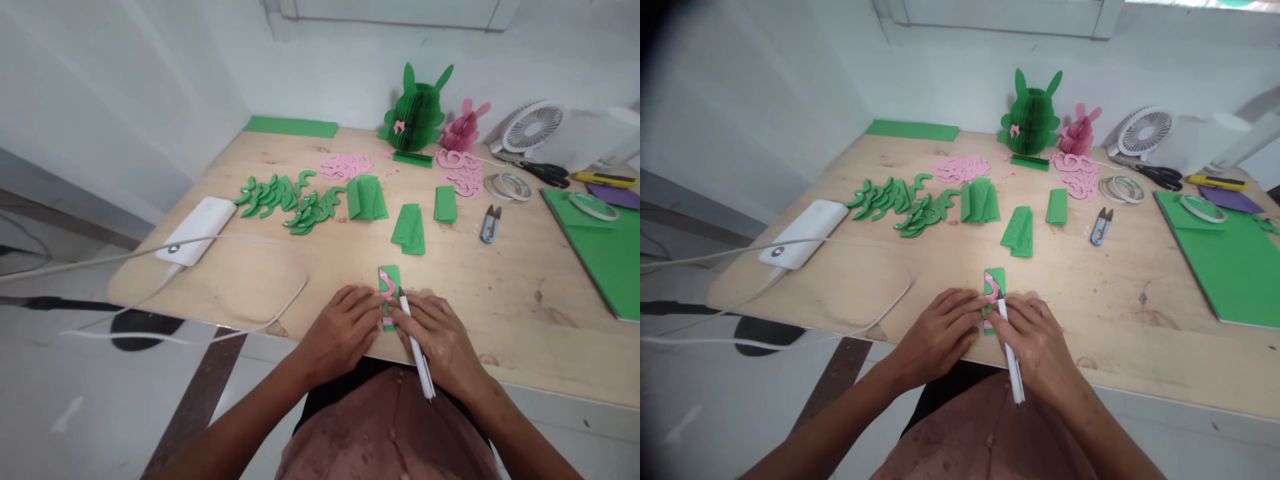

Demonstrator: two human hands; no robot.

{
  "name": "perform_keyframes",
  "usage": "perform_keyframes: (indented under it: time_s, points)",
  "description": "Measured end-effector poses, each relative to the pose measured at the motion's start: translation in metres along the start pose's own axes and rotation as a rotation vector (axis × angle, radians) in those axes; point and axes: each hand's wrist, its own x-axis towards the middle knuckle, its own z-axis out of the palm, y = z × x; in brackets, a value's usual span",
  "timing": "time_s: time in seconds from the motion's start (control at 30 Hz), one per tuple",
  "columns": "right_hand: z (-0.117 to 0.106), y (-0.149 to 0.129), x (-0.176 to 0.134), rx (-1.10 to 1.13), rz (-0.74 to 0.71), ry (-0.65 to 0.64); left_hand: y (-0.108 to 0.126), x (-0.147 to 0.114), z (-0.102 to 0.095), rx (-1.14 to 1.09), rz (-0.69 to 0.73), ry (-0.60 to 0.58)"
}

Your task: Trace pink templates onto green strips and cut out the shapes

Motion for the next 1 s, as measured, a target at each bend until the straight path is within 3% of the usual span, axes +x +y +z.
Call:
perform_keyframes:
  time_s: [0.4, 0.57, 1.0]
  points:
    - [0.000, -0.001, 0.000, 0.013, 0.000, 0.001, -0.005, 0.004, -0.008, -0.128, -0.040, 0.000]
    - [-0.002, -0.002, 0.002, 0.012, -0.009, 0.008, -0.008, 0.003, -0.008, -0.099, -0.044, 0.047]
    - [-0.002, -0.002, 0.004, 0.021, -0.006, 0.027, -0.015, 0.013, -0.009, 0.097, -0.017, 0.024]
